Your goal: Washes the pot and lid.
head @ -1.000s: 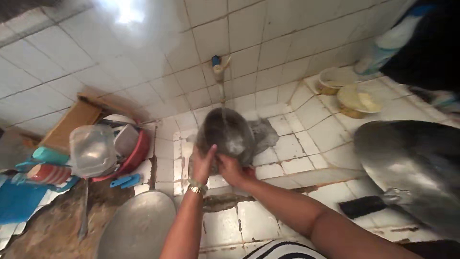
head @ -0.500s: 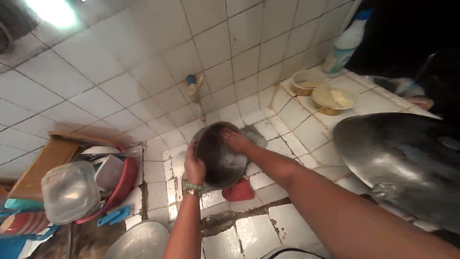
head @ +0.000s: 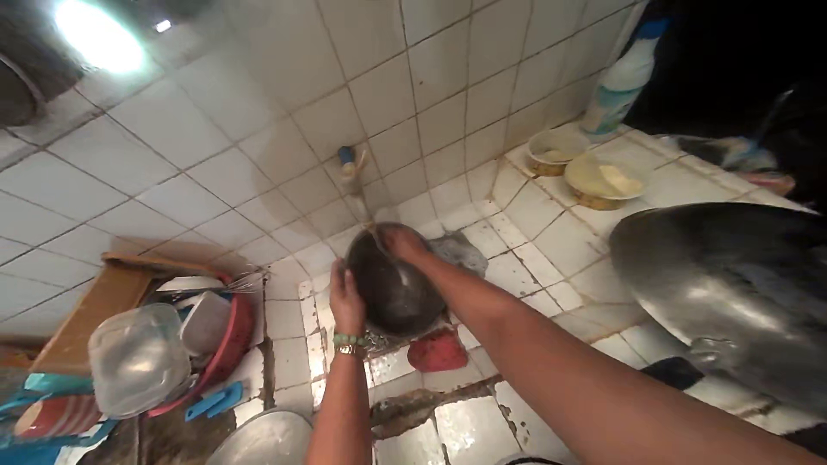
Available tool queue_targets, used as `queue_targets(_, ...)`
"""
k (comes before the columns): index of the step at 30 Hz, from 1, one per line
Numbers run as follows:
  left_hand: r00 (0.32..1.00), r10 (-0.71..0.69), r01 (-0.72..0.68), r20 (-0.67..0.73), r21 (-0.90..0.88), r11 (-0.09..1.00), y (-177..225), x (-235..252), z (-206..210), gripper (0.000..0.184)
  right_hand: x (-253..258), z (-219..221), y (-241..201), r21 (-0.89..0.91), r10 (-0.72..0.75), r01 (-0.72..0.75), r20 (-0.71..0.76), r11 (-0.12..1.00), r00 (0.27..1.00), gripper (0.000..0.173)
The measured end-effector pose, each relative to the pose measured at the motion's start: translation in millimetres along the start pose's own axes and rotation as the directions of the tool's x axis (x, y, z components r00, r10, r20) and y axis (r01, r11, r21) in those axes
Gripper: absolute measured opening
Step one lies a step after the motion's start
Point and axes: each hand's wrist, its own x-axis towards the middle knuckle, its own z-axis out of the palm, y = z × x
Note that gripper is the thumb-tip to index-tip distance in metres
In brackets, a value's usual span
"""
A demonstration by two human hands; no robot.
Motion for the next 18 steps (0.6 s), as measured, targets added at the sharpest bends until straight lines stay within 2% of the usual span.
queue_targets(2,1.000,0.009,-0.009,-0.010,-0.011,1.000,1.3,-1.0,4.1,0.045,-21.5,24.4,33.1,-0.052,0.152,-0.146,0.122,0.988,0.981,0.040)
queue_targets(4,1.000,0.017,-0.017,-0.006,0.003,1.000,4.7,-0.2,8.5,0.051,-43.9,55.5,32.4,-0.115,0.250,-0.224,0.322,0.968,0.913,0.048)
queue_targets(5,1.000,0.016,-0.015,-0.007,0.027,1.000,7.7,-0.5,9.6,0.055,-48.6,67.1,23.9,-0.070,0.237,-0.228,0.391,0.971,0.889,0.049)
queue_targets(6,1.000,0.017,-0.017,-0.011,0.061,0.998,10.3,-1.8,9.9,0.057,-52.6,70.5,9.7,0.055,0.183,-0.227,0.419,0.972,0.889,0.046)
queue_targets(7,0.999,0.031,-0.029,-0.021,0.094,0.995,12.0,-4.3,10.9,0.057,-58.2,64.0,-9.7,0.265,0.101,-0.220,0.399,0.939,0.911,0.042)
queue_targets(8,0.998,0.051,-0.047,-0.033,0.123,0.991,13.7,-8.0,13.6,0.057,-63.1,49.3,-33.1,0.541,0.016,-0.208,0.338,0.815,0.941,0.047)
queue_targets(9,0.995,0.088,-0.080,-0.046,0.149,0.986,14.7,-13.1,17.9,0.057,-63.1,30.6,-53.8,0.758,-0.065,-0.182,0.283,0.627,0.957,0.057)
queue_targets(10,0.988,0.143,-0.131,-0.062,0.172,0.976,13.4,-19.3,23.8,0.055,-63.1,13.7,-70.9,0.875,-0.083,-0.174,0.235,0.451,0.968,0.062)
queue_targets(11,0.971,0.226,-0.207,-0.082,0.191,0.959,8.6,-26.1,31.4,0.055,-64.6,1.9,-79.8,0.917,-0.076,-0.174,0.215,0.359,0.974,0.063)
queue_targets(13,0.882,0.461,-0.436,-0.095,0.209,0.876,-6.4,-37.3,47.4,0.052,-75.1,-10.6,-83.1,0.920,0.005,-0.178,0.189,0.350,0.982,0.043)
queue_targets(15,0.775,0.632,-0.622,-0.011,0.166,0.765,-14.6,-41.5,57.0,0.051,-85.1,-23.7,-75.7,0.887,0.073,-0.190,0.176,0.420,0.982,0.022)
queue_targets(18,0.688,0.696,-0.725,0.209,0.149,0.672,-16.9,-40.4,52.5,0.068,-93.8,-43.0,-55.3,0.821,0.095,-0.212,0.191,0.530,0.977,0.030)
